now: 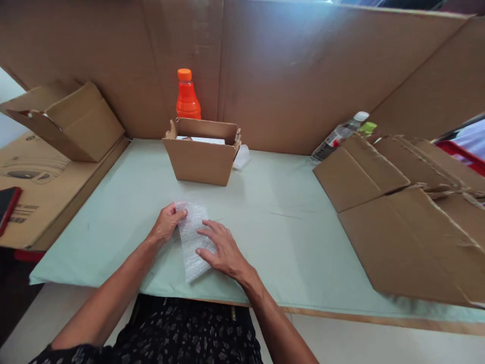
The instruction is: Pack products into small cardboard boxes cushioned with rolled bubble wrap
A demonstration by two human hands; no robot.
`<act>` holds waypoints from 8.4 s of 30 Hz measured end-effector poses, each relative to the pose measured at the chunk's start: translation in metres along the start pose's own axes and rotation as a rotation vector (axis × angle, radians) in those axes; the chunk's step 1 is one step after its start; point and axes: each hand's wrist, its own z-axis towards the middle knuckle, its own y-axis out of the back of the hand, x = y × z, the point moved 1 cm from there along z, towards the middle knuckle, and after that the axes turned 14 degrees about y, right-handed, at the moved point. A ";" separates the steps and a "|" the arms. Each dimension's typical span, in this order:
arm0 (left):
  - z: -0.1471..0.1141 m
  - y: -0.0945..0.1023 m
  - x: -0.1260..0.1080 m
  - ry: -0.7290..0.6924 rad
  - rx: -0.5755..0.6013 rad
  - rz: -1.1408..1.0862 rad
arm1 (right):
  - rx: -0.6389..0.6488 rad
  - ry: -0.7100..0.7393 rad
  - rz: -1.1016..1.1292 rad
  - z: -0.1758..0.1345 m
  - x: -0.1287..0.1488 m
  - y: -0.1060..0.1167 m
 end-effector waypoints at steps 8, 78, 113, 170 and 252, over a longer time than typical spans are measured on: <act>0.023 -0.002 -0.006 -0.074 0.051 0.134 | 0.110 0.019 -0.205 -0.068 0.035 -0.031; -0.109 0.072 0.039 -0.624 0.110 0.901 | -0.156 -0.084 -0.001 -0.029 0.028 -0.057; -0.133 0.026 0.058 0.211 0.091 -0.186 | -0.166 -0.184 0.132 -0.029 0.036 -0.048; 0.066 -0.017 -0.144 -1.182 -0.493 0.868 | 0.344 -0.372 -1.032 0.261 -0.039 0.176; -0.044 -0.152 0.066 -0.224 0.832 0.492 | -0.444 -0.249 -0.672 -0.144 -0.208 0.147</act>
